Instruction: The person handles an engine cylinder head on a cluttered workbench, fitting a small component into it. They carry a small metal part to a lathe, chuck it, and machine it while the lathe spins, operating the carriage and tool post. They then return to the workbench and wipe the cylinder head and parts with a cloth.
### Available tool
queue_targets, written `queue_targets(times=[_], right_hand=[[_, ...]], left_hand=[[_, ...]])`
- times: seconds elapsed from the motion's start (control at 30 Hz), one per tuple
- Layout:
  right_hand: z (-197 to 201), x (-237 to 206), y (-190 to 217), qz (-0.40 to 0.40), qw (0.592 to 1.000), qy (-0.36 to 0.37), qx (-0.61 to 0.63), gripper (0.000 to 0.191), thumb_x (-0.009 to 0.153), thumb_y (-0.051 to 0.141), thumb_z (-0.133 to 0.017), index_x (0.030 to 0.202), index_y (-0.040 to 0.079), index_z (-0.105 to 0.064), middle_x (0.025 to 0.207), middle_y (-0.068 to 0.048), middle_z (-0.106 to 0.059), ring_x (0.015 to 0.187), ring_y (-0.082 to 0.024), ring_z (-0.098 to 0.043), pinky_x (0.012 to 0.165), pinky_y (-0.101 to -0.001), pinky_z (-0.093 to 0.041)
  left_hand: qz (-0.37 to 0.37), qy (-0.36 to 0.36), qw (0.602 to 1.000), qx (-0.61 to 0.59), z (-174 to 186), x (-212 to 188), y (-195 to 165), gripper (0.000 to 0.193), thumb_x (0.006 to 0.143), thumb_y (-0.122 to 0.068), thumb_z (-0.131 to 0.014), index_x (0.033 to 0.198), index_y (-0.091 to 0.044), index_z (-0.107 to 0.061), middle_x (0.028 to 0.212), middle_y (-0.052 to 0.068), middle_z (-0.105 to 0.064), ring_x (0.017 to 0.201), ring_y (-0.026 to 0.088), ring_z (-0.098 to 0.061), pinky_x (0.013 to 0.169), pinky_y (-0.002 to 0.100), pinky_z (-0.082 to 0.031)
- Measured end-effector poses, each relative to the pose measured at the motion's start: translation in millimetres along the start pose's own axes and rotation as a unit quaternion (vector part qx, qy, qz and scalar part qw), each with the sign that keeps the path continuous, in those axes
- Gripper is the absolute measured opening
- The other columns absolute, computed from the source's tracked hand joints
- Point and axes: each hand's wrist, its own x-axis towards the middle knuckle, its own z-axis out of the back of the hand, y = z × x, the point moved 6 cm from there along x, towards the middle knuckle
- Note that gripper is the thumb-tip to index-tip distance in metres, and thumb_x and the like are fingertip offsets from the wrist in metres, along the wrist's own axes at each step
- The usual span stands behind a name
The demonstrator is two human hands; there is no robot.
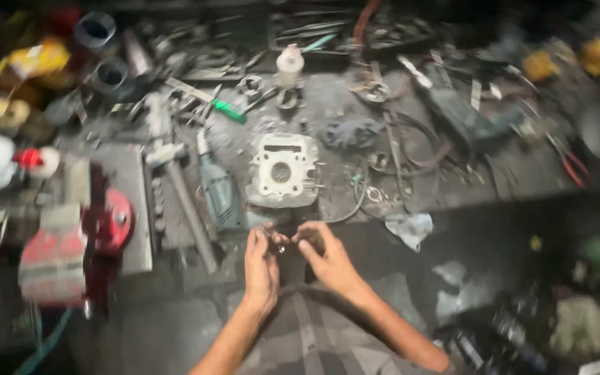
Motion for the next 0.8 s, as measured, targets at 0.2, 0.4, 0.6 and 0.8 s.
queue_targets(times=[0.2,0.4,0.6,0.8], right_hand=[[39,96,8,0.018,0.981,0.153,-0.119,0.027,0.099,0.014,-0.061,0.124,0.007,-0.058,0.105,-0.009,-0.075,0.098,-0.017,-0.071,0.090,-0.0310,-0.055],[53,183,37,0.281,0.897,0.061,-0.336,0.039,0.097,0.022,-0.067,0.131,0.004,-0.060,0.128,-0.020,-0.062,0.117,-0.038,-0.054,0.104,-0.0456,-0.044],[47,251,3,0.198,0.901,0.154,-0.353,0.046,0.097,0.029,-0.068,0.135,0.003,-0.060,0.128,-0.023,-0.065,0.122,-0.042,-0.059,0.102,-0.0472,-0.045],[52,269,-13,0.157,0.947,0.203,-0.192,0.042,0.095,0.021,-0.071,0.132,0.001,-0.063,0.123,-0.017,-0.074,0.117,-0.026,-0.067,0.103,-0.0386,-0.050]], left_hand=[[-0.052,-0.108,0.993,0.002,-8,25,10,0.036,0.113,-0.034,-0.045,0.124,-0.002,-0.059,0.090,0.004,-0.058,0.081,0.015,-0.057,0.079,0.037,-0.053],[-0.049,-0.244,0.966,-0.062,-10,39,48,0.035,0.107,-0.033,-0.038,0.121,-0.005,-0.052,0.126,0.009,-0.062,0.122,0.024,-0.062,0.107,0.041,-0.051],[-0.059,-0.251,0.965,-0.054,-3,48,65,0.037,0.109,-0.033,-0.039,0.122,-0.001,-0.052,0.132,0.013,-0.058,0.136,0.028,-0.054,0.115,0.042,-0.043],[-0.021,-0.216,0.972,-0.089,-6,70,66,0.033,0.106,-0.034,-0.037,0.118,-0.011,-0.056,0.125,0.003,-0.062,0.123,0.020,-0.061,0.110,0.039,-0.046]])
